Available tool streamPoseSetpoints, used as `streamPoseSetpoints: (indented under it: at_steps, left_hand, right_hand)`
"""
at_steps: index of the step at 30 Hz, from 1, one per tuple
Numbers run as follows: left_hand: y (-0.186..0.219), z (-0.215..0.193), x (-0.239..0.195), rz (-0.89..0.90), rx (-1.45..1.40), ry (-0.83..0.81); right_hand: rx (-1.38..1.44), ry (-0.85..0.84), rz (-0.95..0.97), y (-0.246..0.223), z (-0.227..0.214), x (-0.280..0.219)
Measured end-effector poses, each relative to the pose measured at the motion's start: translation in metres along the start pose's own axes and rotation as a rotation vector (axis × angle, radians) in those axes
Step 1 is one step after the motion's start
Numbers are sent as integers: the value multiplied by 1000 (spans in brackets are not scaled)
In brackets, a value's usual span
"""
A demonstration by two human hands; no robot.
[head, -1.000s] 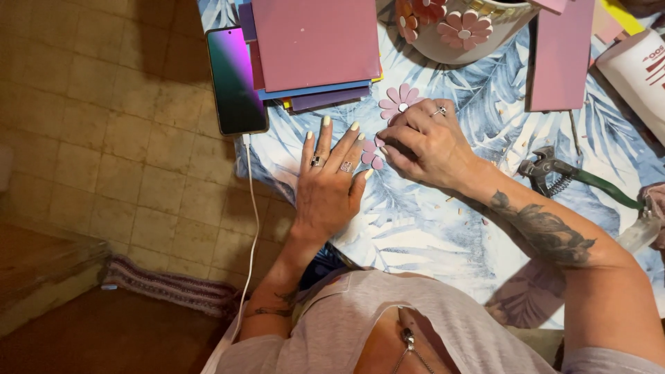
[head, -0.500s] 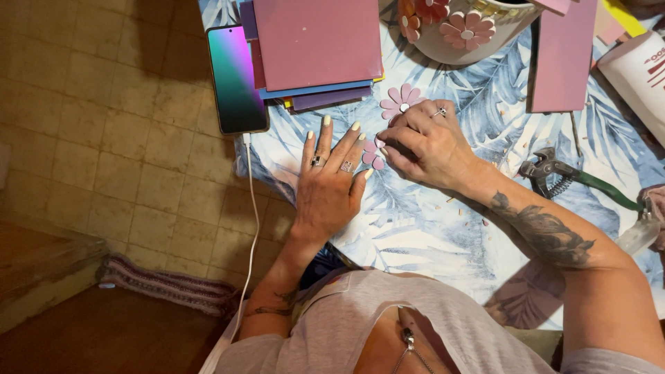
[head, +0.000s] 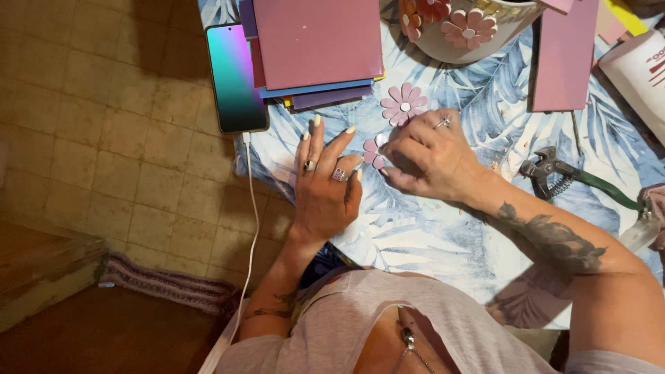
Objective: Trim small foam squares using wire cutters for a craft project
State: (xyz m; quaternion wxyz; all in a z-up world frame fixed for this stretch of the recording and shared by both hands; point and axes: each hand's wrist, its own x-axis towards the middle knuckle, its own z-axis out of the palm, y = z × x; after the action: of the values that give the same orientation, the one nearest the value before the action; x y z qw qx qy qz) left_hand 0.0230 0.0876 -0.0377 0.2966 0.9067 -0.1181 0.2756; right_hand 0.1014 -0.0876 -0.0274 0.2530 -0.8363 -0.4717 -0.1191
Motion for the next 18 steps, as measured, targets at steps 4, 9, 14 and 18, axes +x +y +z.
streamPoseSetpoints:
  at_steps: [4, 9, 14, 18]
  left_hand:
    - [0, 1, 2, -3, 11, -4]
    - [0, 2, 1, -29, -7, -40]
    - [1, 1, 2, -28, -2, -46]
    - [1, 0, 3, -38, -9, -63]
  right_hand:
    - [12, 25, 1, -2, 8, -5]
    - [17, 50, -2, -3, 9, -3]
    - [31, 51, 0, -4, 8, -2]
    - [32, 53, 4, -4, 8, -2]
